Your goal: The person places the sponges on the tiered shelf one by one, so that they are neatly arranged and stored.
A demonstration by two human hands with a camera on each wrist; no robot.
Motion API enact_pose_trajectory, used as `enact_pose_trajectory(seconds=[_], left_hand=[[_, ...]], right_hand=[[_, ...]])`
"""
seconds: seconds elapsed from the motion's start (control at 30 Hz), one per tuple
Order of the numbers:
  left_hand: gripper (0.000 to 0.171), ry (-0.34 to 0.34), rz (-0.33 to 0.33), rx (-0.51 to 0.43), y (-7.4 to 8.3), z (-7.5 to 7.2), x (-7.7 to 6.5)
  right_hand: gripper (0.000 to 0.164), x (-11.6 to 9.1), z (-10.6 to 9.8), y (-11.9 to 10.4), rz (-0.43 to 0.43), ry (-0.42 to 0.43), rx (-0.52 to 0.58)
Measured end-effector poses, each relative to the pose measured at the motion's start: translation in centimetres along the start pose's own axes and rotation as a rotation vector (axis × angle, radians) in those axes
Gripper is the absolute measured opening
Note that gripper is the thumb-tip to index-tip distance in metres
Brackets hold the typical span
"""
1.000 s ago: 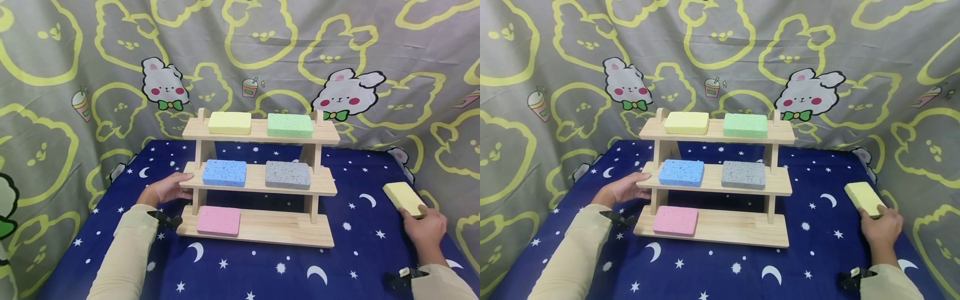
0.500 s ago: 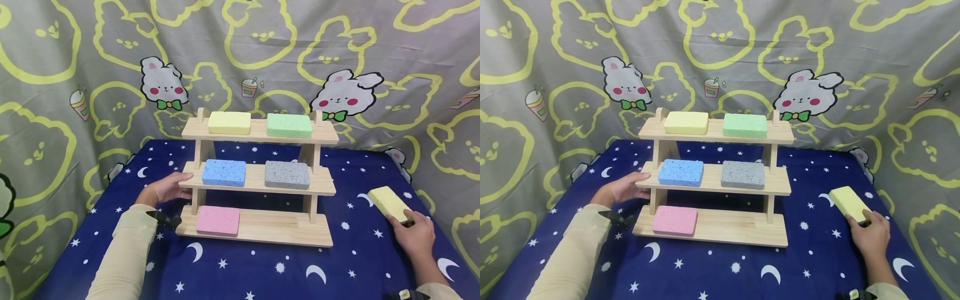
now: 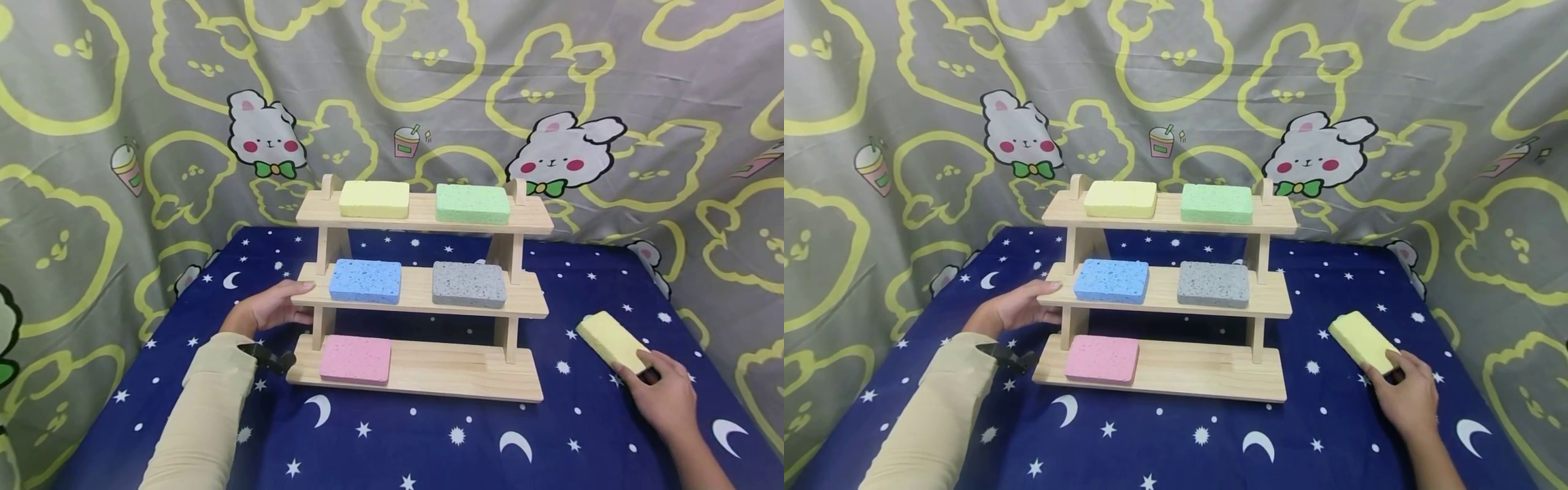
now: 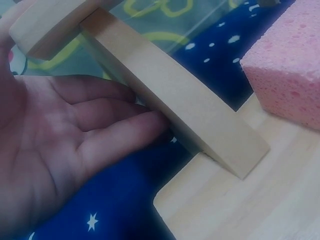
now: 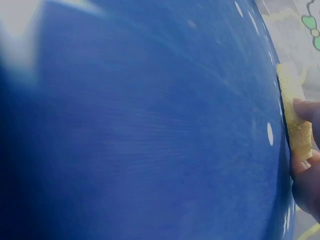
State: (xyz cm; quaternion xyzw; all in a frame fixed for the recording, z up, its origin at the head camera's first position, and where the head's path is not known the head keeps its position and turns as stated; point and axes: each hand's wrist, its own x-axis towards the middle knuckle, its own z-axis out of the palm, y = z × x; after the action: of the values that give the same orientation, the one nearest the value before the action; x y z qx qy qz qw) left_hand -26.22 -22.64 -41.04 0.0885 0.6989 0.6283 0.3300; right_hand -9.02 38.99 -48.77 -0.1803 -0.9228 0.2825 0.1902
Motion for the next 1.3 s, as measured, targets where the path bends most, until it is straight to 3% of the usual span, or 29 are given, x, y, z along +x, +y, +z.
enact_pose_trajectory(seconds=[0.23,0.53,0.77,1.3], left_hand=[[0.064,0.002,0.002,0.004,0.0,0.0,0.0],[0.064,0.002,0.001,-0.003,0.1,0.0,-0.1],[0.063,-0.002,0.003,-0.01,0.1,0.1,-0.1],[0.064,0.001,0.005,-0.004,0.2,0.1,-0.2]], right_hand=[[0.047,-1.8,0.2,-1.3,-0.058,-0.009,0.007],[0.046,-3.7,0.2,-3.7,-0.2,0.012,0.071],[0.045,-4.8,-0.2,-5.6,-0.234,-0.024,0.133],[0.047,-6.8,-1.3,-7.9,-0.389,-0.01,0.263]])
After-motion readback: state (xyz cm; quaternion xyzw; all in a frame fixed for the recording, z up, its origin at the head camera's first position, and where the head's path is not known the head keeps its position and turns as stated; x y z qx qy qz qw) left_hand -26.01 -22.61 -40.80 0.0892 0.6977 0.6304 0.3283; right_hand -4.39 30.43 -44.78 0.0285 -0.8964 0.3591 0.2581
